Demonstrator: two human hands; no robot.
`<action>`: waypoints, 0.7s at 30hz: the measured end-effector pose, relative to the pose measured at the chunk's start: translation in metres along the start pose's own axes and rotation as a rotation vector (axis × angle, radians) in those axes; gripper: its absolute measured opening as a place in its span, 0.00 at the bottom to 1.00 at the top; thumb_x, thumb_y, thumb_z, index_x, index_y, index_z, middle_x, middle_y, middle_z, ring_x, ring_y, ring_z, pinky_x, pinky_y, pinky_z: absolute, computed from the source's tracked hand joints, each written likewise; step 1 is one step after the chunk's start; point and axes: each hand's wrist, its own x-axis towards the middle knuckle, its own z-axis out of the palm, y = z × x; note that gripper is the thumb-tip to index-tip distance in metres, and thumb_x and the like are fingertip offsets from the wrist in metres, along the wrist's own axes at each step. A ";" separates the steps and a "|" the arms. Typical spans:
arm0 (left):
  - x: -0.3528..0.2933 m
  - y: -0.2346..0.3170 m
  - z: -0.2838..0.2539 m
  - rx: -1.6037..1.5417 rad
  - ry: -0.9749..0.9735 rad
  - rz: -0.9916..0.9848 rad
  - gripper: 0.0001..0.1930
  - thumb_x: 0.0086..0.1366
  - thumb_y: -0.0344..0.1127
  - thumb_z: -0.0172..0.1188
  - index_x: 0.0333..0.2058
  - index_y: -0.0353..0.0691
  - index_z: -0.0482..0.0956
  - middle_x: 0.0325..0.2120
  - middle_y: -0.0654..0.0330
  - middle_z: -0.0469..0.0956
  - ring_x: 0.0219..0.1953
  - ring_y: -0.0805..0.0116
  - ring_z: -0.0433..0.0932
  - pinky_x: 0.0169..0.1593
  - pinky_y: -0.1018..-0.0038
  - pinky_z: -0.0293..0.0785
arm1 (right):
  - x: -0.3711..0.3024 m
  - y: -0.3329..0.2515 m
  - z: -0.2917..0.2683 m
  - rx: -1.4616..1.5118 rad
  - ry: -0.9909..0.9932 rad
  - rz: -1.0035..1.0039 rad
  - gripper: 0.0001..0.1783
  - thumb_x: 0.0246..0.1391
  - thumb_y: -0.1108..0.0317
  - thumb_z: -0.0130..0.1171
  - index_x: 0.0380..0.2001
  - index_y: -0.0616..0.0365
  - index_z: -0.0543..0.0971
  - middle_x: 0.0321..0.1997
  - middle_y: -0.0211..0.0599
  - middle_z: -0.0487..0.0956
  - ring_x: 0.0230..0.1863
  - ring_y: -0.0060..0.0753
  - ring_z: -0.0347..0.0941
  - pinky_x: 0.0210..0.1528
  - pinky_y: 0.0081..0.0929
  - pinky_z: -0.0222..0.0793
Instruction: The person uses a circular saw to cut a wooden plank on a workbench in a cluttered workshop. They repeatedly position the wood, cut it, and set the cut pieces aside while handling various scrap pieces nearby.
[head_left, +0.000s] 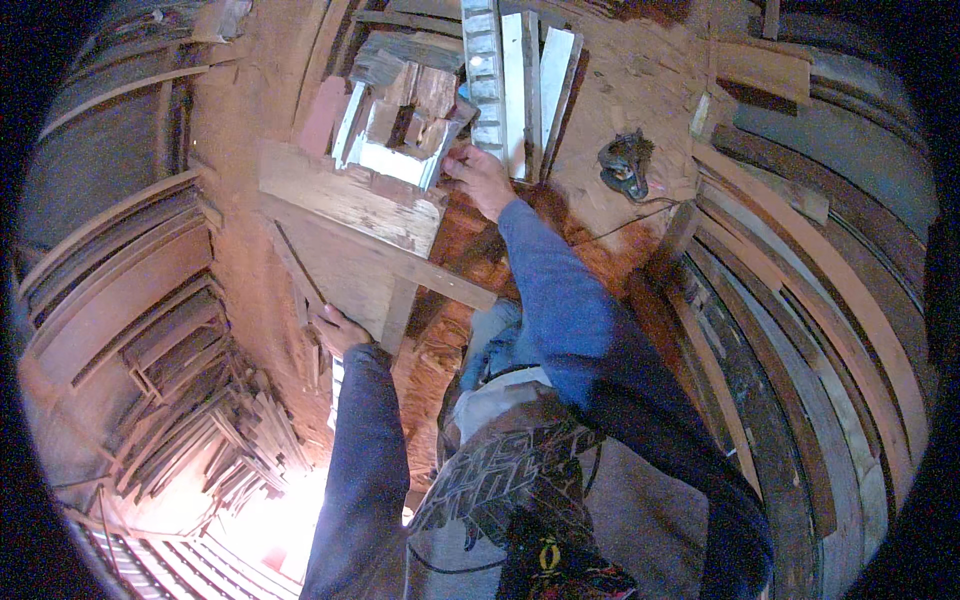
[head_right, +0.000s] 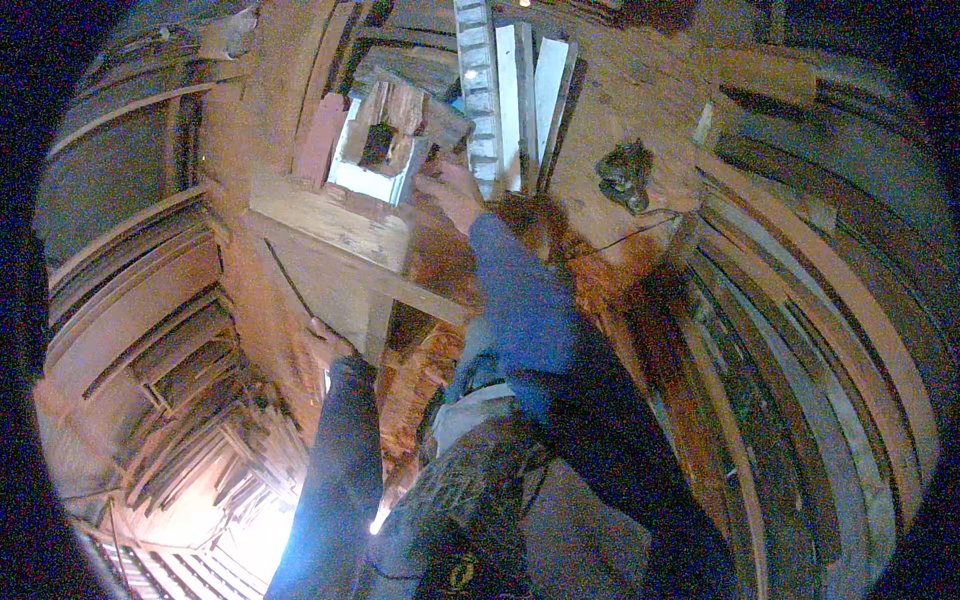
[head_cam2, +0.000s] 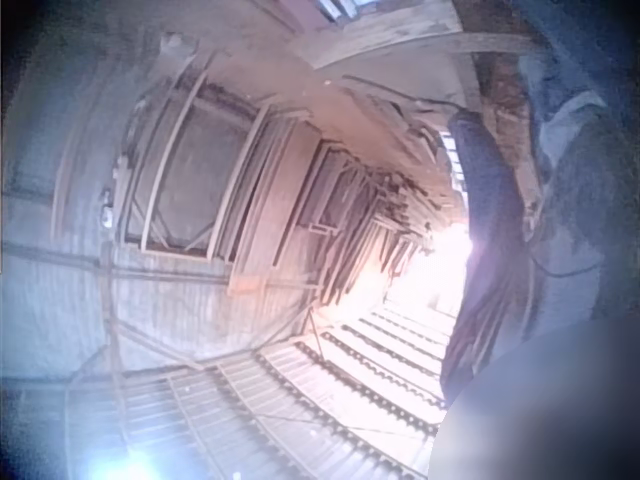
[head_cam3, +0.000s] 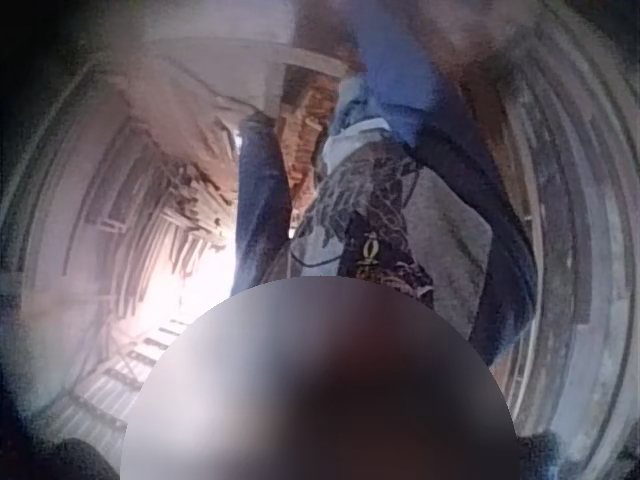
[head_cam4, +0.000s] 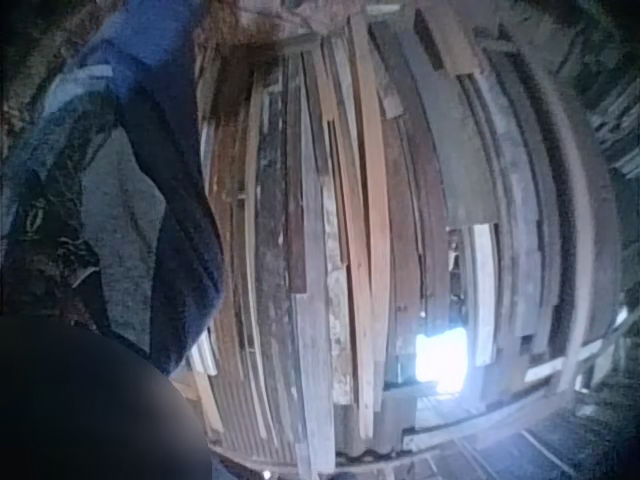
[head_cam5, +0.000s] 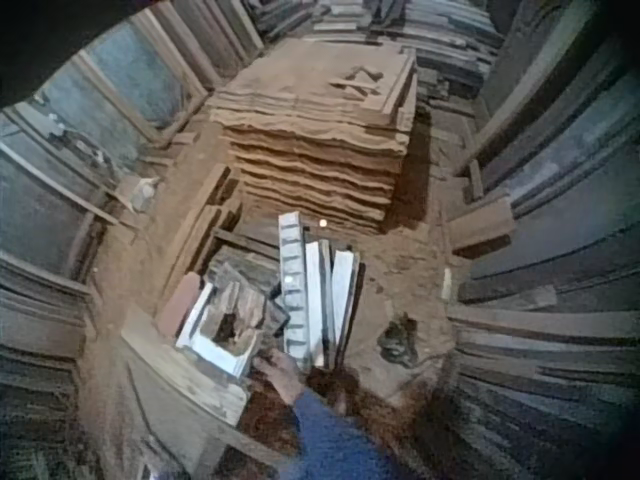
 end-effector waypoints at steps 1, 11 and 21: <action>0.000 0.000 -0.001 -0.035 -0.023 -0.012 0.37 0.74 0.60 0.41 0.64 0.29 0.64 0.58 0.32 0.71 0.59 0.34 0.71 0.61 0.52 0.66 | 0.001 0.001 -0.002 0.022 -0.020 0.004 0.11 0.64 0.67 0.61 0.48 0.57 0.77 0.48 0.32 0.80 0.49 0.29 0.77 0.46 0.34 0.77; -0.001 0.007 -0.005 -0.017 -0.097 -0.101 0.37 0.74 0.61 0.42 0.64 0.31 0.64 0.56 0.32 0.72 0.57 0.33 0.72 0.60 0.51 0.67 | -0.004 0.014 -0.002 0.162 0.036 0.054 0.17 0.62 0.65 0.62 0.52 0.61 0.78 0.50 0.34 0.81 0.51 0.34 0.77 0.57 0.33 0.75; -0.002 0.006 -0.003 0.044 -0.019 -0.049 0.38 0.75 0.60 0.43 0.65 0.26 0.63 0.60 0.33 0.70 0.61 0.36 0.70 0.64 0.54 0.64 | -0.009 0.013 0.002 0.106 0.039 0.025 0.16 0.59 0.67 0.63 0.50 0.60 0.79 0.48 0.34 0.81 0.51 0.31 0.76 0.57 0.31 0.72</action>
